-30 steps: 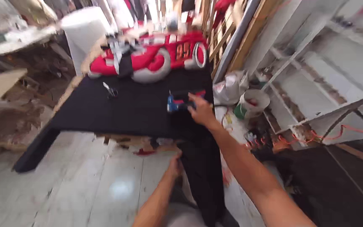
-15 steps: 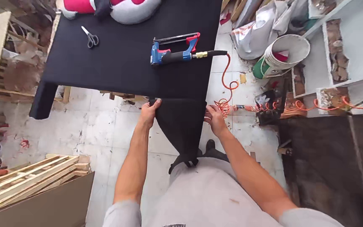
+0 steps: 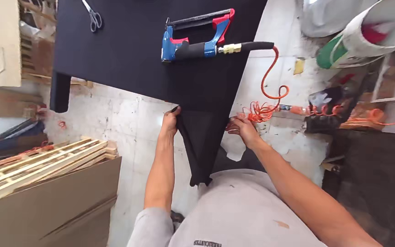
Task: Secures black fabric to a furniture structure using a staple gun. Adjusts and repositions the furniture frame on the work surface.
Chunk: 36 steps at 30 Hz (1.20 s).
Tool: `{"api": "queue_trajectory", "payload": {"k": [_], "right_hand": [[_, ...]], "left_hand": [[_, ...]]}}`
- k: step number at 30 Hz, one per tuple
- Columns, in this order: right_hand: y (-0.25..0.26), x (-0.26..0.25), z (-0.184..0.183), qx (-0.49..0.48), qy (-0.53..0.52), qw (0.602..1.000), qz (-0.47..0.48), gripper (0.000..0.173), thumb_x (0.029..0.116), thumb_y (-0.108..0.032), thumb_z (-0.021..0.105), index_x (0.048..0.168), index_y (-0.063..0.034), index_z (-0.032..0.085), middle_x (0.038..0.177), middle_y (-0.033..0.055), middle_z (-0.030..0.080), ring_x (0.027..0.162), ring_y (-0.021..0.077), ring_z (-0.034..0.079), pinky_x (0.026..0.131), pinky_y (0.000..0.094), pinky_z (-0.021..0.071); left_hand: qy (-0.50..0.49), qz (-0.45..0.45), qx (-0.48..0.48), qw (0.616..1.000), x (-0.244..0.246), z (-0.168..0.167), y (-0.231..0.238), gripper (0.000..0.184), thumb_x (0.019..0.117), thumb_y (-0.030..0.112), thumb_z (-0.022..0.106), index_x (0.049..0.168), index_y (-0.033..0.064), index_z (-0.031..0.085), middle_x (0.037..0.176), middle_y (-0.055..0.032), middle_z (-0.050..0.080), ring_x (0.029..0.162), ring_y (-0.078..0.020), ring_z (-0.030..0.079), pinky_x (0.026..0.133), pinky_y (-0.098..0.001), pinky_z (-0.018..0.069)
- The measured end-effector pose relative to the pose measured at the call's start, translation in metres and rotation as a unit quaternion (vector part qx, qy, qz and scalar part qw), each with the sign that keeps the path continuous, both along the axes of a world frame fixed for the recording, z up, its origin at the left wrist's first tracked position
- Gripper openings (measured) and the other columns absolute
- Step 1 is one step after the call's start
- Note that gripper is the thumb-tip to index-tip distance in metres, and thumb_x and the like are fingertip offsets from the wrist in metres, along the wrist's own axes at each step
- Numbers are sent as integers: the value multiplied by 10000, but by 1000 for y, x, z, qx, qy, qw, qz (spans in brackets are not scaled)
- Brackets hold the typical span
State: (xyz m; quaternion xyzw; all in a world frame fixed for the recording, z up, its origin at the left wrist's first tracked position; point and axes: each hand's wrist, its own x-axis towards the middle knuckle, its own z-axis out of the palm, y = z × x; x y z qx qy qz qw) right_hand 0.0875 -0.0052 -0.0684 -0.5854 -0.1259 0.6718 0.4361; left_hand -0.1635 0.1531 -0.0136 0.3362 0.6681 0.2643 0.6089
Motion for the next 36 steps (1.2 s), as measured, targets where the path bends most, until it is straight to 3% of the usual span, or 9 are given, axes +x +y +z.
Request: {"api": "queue_trajectory", "payload": {"k": [11, 15, 18, 20, 25, 28, 31, 34, 36], "right_hand": [[64, 2, -34, 150, -79, 980, 101, 157, 990, -18, 563, 1125, -22, 644, 898, 6, 664, 800, 7, 615, 752, 246, 541], [92, 4, -19, 25, 60, 985, 160, 191, 1083, -47, 381, 1135, -123, 548, 886, -29, 545, 773, 9, 538, 714, 206, 492], [83, -10, -91, 107, 149, 976, 115, 191, 1049, -7, 448, 1181, -42, 582, 915, 16, 640, 772, 48, 619, 668, 236, 533], [97, -5, -62, -58, 139, 982, 114, 220, 1079, -27, 378, 1077, -130, 572, 840, -31, 651, 719, 16, 623, 676, 206, 546], [91, 18, -58, -77, -59, 975, 198, 319, 1065, -2, 463, 1370, 83, 507, 1323, 197, 586, 1133, 149, 583, 1013, 287, 471], [94, 25, -68, -89, -59, 973, 205, 289, 1058, -63, 509, 1337, 4, 547, 1200, 103, 626, 1003, 85, 611, 899, 267, 527], [89, 31, -70, 5, -22, 967, 252, 210, 1045, -56, 531, 1239, 10, 577, 1033, 57, 649, 878, 43, 629, 787, 227, 547], [106, 31, -5, 91, -123, 896, 417, 156, 981, 34, 586, 1135, 7, 592, 984, 24, 624, 919, 11, 589, 861, 202, 497], [91, 19, -40, 353, -185, 864, 309, 131, 879, 12, 695, 995, 74, 688, 902, 136, 697, 865, 162, 667, 811, 351, 528]], "left_hand": [[-119, 20, -187, 975, 31, -45, -20, 249, 1048, 115, 372, 1001, 55, 610, 781, -83, 712, 700, -161, 705, 642, -331, 603], [-150, 51, -182, 970, 25, -45, -21, 267, 1021, 93, 356, 948, 75, 612, 755, -81, 712, 676, -153, 706, 612, -325, 601], [-184, 70, -173, 965, 18, -47, -24, 281, 1023, 124, 373, 945, 91, 641, 774, -71, 726, 688, -147, 715, 619, -317, 607], [-191, 79, -179, 962, 20, -52, -27, 298, 1032, 153, 375, 925, 108, 649, 766, -57, 724, 675, -133, 710, 602, -301, 600], [-240, 75, -183, 950, 30, -67, -29, 322, 1031, 163, 367, 878, 144, 650, 750, -22, 711, 658, -105, 692, 590, -282, 588], [-231, 73, -202, 949, 36, -72, -32, 306, 1036, 155, 372, 885, 156, 638, 749, -7, 708, 655, -95, 689, 589, -275, 585], [-217, 47, -207, 953, 47, -80, -39, 285, 1061, 147, 375, 923, 168, 624, 763, 9, 705, 673, -84, 684, 609, -268, 583], [-183, 50, -199, 962, 62, -71, -42, 284, 1063, 50, 377, 935, 146, 611, 744, 21, 692, 665, -65, 671, 613, -247, 573], [-135, 37, -204, 969, 73, -55, -37, 298, 1073, 11, 337, 954, 125, 585, 721, 31, 660, 653, -50, 648, 622, -224, 560]]}}
